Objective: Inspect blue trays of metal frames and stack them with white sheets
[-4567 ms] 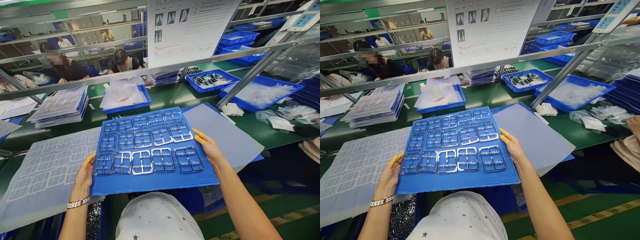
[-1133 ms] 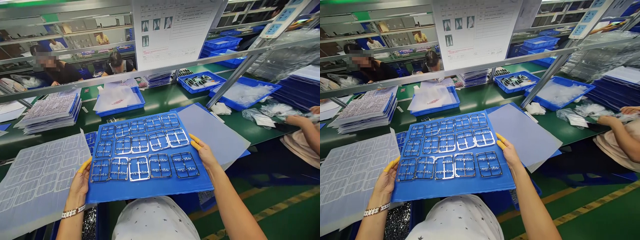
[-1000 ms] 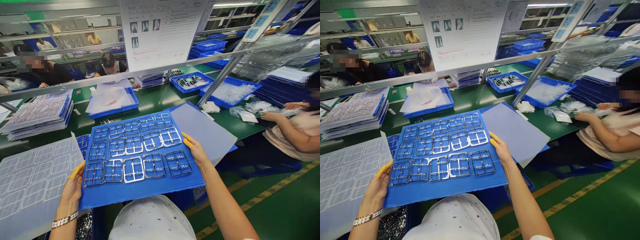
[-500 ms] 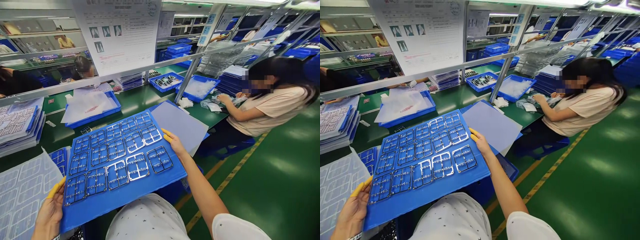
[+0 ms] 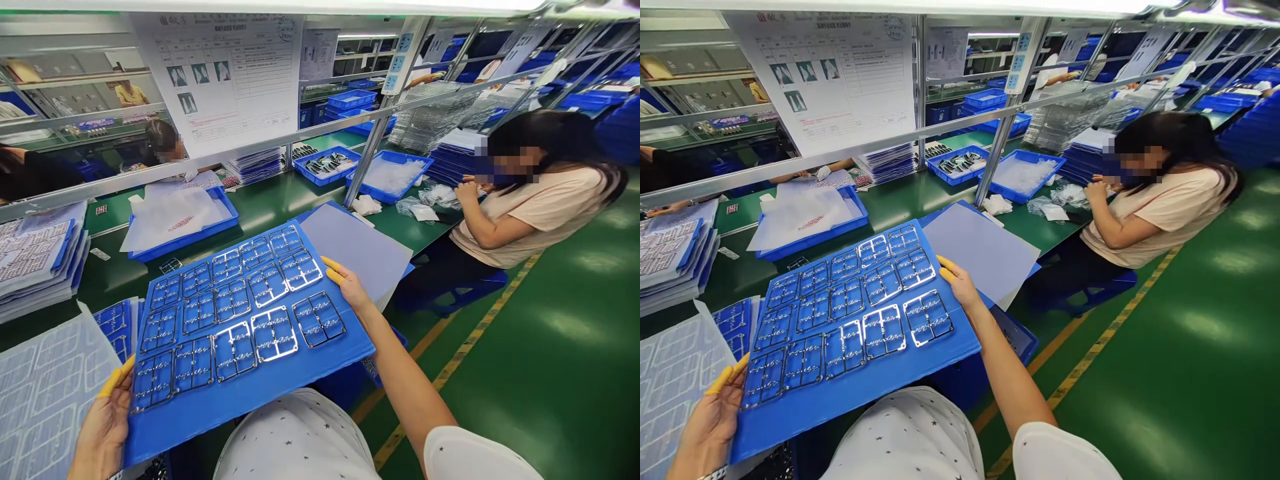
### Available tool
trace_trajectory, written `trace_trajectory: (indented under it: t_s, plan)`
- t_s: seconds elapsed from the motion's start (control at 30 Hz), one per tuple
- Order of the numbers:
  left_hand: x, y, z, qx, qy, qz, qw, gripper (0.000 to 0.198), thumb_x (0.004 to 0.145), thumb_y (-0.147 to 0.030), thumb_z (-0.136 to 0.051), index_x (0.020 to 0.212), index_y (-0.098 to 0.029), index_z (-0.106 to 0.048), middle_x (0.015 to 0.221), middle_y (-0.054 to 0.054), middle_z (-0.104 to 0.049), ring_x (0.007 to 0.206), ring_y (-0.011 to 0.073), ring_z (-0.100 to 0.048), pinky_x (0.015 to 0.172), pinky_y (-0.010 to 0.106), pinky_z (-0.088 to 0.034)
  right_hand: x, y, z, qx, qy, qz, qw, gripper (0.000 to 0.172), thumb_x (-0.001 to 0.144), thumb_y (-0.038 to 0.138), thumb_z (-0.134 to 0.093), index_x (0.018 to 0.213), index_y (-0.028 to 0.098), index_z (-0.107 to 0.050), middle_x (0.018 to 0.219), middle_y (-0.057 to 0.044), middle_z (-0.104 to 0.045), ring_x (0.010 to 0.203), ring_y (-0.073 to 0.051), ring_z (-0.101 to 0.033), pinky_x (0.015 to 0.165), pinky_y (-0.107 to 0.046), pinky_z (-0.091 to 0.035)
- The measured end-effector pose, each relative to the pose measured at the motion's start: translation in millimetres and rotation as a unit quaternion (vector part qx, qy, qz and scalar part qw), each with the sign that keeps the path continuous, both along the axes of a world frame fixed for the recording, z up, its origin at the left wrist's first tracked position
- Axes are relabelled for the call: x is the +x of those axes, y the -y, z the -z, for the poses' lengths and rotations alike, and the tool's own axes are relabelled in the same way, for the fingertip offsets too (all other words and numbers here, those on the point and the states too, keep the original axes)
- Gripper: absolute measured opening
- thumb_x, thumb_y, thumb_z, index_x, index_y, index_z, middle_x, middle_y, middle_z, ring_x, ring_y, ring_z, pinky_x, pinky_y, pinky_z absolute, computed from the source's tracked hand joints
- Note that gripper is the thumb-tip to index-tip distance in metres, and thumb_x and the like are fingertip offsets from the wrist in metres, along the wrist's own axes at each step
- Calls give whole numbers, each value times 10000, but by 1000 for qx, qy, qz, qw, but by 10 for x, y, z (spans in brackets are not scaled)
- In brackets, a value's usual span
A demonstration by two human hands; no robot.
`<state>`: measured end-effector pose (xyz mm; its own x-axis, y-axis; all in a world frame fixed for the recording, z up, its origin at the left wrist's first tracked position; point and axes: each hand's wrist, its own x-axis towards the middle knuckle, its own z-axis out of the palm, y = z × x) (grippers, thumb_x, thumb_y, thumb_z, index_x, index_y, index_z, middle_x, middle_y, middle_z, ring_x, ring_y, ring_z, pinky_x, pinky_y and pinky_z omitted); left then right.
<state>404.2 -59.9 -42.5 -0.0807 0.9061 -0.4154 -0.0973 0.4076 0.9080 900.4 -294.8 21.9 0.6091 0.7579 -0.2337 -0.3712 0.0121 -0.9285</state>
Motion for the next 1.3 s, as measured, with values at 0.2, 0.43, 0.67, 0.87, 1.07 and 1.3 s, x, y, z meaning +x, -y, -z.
trace_trajectory:
  t_s: [0.2,0.43,0.67,0.87,1.07,1.3]
  plan:
    - [50,39,-21,-33,22,-5,999,209,806,-352,-700,946,-209,-761,900,13,-772,863,167,-695,734,194,-576,9,64,1,8,-6,6,1000,595,776,452,-784,1343,303,-679,1108,-22,-772,918,-250,-730,850,-393,-582]
    - [20,41,34,-10,44,-21,999,139,801,-282,-727,926,-237,-768,932,-17,-769,866,127,-691,773,158,-579,-13,126,48,14,-9,13,1000,573,787,458,-769,1335,318,-680,1124,-23,-767,987,-280,-726,881,-423,-576]
    - [103,45,16,5,16,-21,1000,175,752,-272,-717,920,-240,-753,862,-1,-767,927,195,-704,808,248,-609,23,181,163,8,0,24,1000,568,780,480,-770,1322,328,-691,1182,-26,-751,1064,-299,-706,929,-447,-571]
    - [148,46,46,-1,29,-15,999,162,770,-281,-718,920,-236,-756,896,-8,-777,914,176,-708,771,205,-602,50,262,194,3,-20,33,999,568,786,470,-772,1327,323,-685,1160,-27,-757,1040,-291,-713,911,-441,-578]
    - [130,36,128,-13,46,0,999,163,809,-276,-695,955,-234,-754,940,-18,-781,873,144,-697,774,168,-582,75,298,199,6,-24,34,999,537,801,454,-758,1320,335,-689,1164,-18,-757,1054,-291,-712,924,-447,-572]
    - [241,139,124,-53,35,-19,998,147,804,-322,-708,925,-253,-755,972,-4,-771,995,205,-702,846,288,-621,136,281,222,-2,-23,43,999,494,789,448,-753,1270,339,-719,1156,-16,-757,1076,-296,-701,943,-450,-566]
